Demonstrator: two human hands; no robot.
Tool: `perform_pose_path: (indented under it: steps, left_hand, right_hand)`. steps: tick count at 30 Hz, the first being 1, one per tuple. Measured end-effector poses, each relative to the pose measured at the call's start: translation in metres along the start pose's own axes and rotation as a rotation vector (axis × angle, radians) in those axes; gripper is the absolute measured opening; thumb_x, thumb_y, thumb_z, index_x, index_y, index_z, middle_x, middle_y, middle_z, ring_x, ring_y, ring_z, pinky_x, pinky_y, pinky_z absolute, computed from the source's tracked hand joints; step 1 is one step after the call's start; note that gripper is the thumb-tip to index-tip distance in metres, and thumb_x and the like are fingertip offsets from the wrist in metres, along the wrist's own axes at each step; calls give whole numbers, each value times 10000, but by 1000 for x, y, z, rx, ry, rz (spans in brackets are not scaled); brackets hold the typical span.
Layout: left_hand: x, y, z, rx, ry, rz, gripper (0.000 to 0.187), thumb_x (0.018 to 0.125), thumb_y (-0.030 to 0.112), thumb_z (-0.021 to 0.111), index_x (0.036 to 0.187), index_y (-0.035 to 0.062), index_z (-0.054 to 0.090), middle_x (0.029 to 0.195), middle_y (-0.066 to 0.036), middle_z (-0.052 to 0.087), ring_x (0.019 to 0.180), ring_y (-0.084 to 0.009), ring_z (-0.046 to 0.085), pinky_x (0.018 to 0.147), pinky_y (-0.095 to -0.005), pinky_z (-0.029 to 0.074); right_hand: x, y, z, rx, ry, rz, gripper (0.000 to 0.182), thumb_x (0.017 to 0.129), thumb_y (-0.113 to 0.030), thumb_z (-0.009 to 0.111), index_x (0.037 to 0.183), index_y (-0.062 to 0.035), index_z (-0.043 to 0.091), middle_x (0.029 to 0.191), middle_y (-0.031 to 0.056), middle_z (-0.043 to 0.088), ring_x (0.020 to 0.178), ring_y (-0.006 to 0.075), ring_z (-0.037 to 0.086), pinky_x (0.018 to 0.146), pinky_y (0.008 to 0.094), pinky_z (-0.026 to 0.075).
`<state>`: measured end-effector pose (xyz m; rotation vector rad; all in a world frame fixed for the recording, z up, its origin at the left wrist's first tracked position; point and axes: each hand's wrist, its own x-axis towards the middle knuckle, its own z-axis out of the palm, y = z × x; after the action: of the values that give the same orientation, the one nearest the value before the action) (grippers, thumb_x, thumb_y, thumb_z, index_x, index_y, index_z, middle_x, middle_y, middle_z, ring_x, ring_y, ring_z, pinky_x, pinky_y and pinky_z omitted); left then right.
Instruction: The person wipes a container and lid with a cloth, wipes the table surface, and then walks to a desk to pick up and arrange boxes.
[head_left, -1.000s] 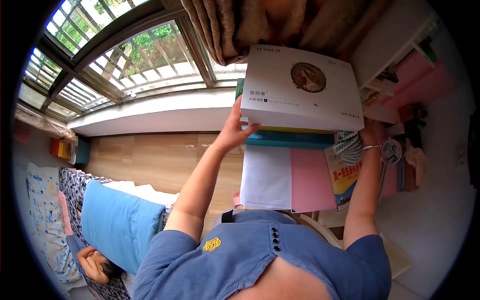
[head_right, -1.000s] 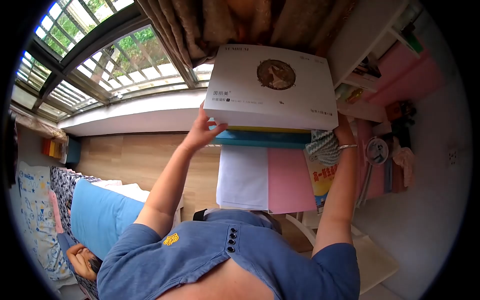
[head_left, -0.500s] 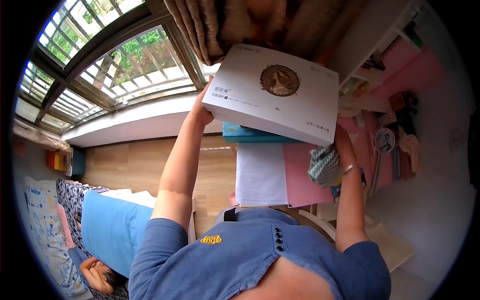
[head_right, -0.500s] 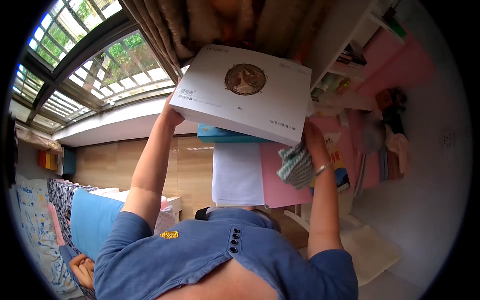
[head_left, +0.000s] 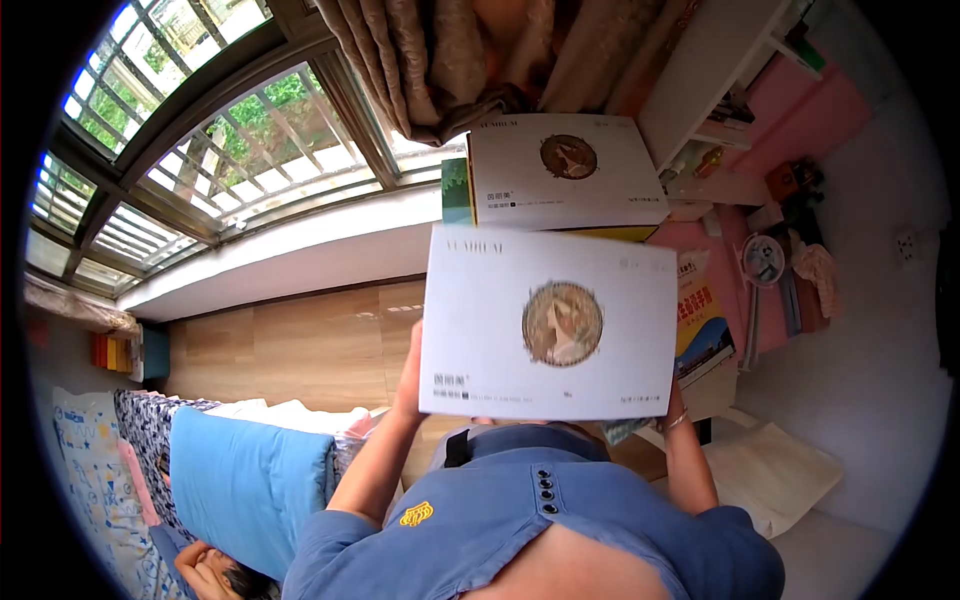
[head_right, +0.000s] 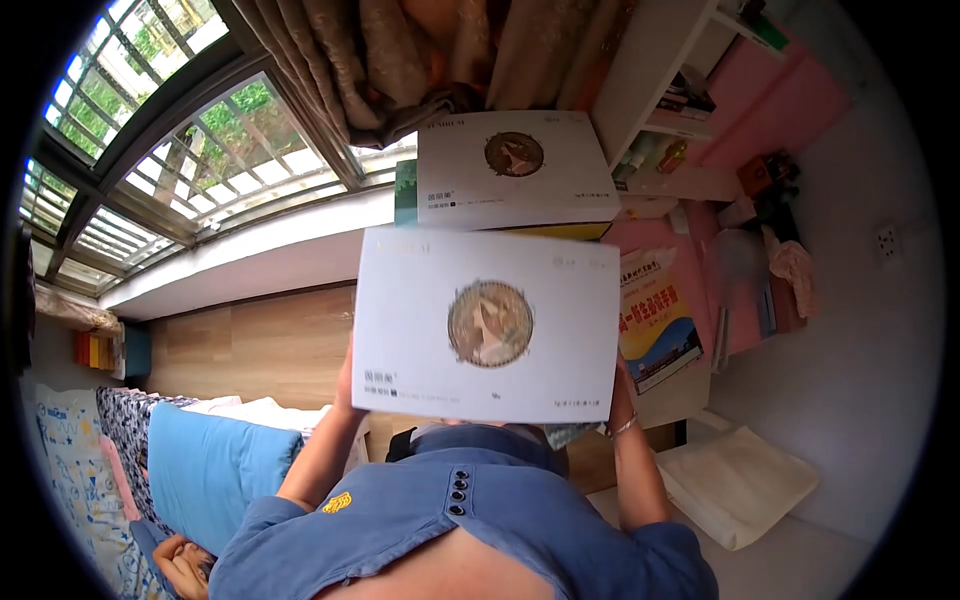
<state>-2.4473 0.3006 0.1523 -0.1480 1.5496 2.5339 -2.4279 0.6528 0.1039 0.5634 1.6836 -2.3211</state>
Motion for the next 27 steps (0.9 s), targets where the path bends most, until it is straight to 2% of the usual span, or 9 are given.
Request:
perform_pose_path:
  steps: [3, 9, 11, 12, 19, 21, 23, 25, 27]
  left_hand:
    - [-25, -39, -20, -170, 73, -180, 416, 927, 359, 264, 1208, 57, 317, 1070, -55, 439, 958, -126, 453, 826, -268, 391]
    - [-33, -79, -30, 189, 96, -39, 421, 927, 365, 260, 1183, 39, 331, 1046, -61, 436, 947, -115, 432, 839, -257, 368]
    - [-30, -95, -38, 157, 104, -57, 414, 929, 346, 254, 1180, 28, 340, 1051, -67, 432, 953, -123, 428, 851, -257, 357]
    - [-29, -101, -38, 225, 135, -41, 411, 930, 338, 253, 1174, 22, 350, 1048, -70, 434, 953, -128, 426, 853, -260, 355]
    - [-25, -133, -61, 364, 165, -43, 420, 927, 341, 275, 1148, 7, 403, 1053, -86, 472, 961, -148, 442, 851, -270, 362]
    - [-25, -121, -61, 546, 166, -21, 416, 924, 343, 293, 1140, 11, 422, 1033, -86, 491, 936, -150, 464, 817, -272, 392]
    - [-22, -105, -62, 535, 180, -318, 408, 915, 362, 326, 1108, 33, 472, 940, -78, 545, 824, -145, 514, 685, -265, 450]
    - [-9, -98, -74, 588, 185, -333, 303, 894, 283, 423, 1059, 45, 513, 861, -82, 574, 728, -137, 538, 565, -259, 454]
    - [13, -70, -63, 1136, 183, 172, 206, 850, 161, 506, 1005, 28, 534, 837, -103, 574, 712, -159, 549, 558, -272, 448]
  right_hand:
    - [-23, 15, 8, -59, 19, -76, 341, 886, -230, 374, 1079, 17, 507, 940, 48, 565, 819, 119, 543, 682, 242, 456]
    - [5, 91, -49, -188, -20, 4, 306, 875, -190, 405, 1044, 31, 534, 951, 60, 584, 815, 121, 541, 690, 257, 460]
    - [14, 88, -52, -581, -87, -62, 307, 871, -185, 401, 1031, 36, 541, 931, 64, 594, 814, 124, 538, 700, 259, 453]
    - [21, 96, -57, -275, -58, 10, 303, 864, -175, 404, 1028, 40, 540, 924, 70, 599, 807, 128, 536, 694, 264, 449]
    - [39, 80, -55, -365, -14, 142, 302, 856, -172, 429, 1030, 51, 534, 879, 109, 613, 799, 146, 548, 678, 278, 442]
    - [39, 71, -54, -787, -83, 61, 312, 852, -208, 438, 1000, 44, 548, 839, 167, 616, 790, 191, 578, 677, 303, 440]
    - [37, 50, -51, -875, -56, 87, 362, 831, -291, 474, 981, 27, 559, 835, 206, 605, 775, 255, 595, 675, 334, 441]
    - [42, 11, -42, -1430, -216, 324, 414, 804, -358, 505, 964, 19, 567, 867, 205, 603, 788, 294, 592, 691, 350, 441]
    - [51, -22, -34, -1216, -13, 183, 415, 782, -372, 530, 913, 17, 593, 877, 192, 607, 831, 308, 580, 714, 351, 441]
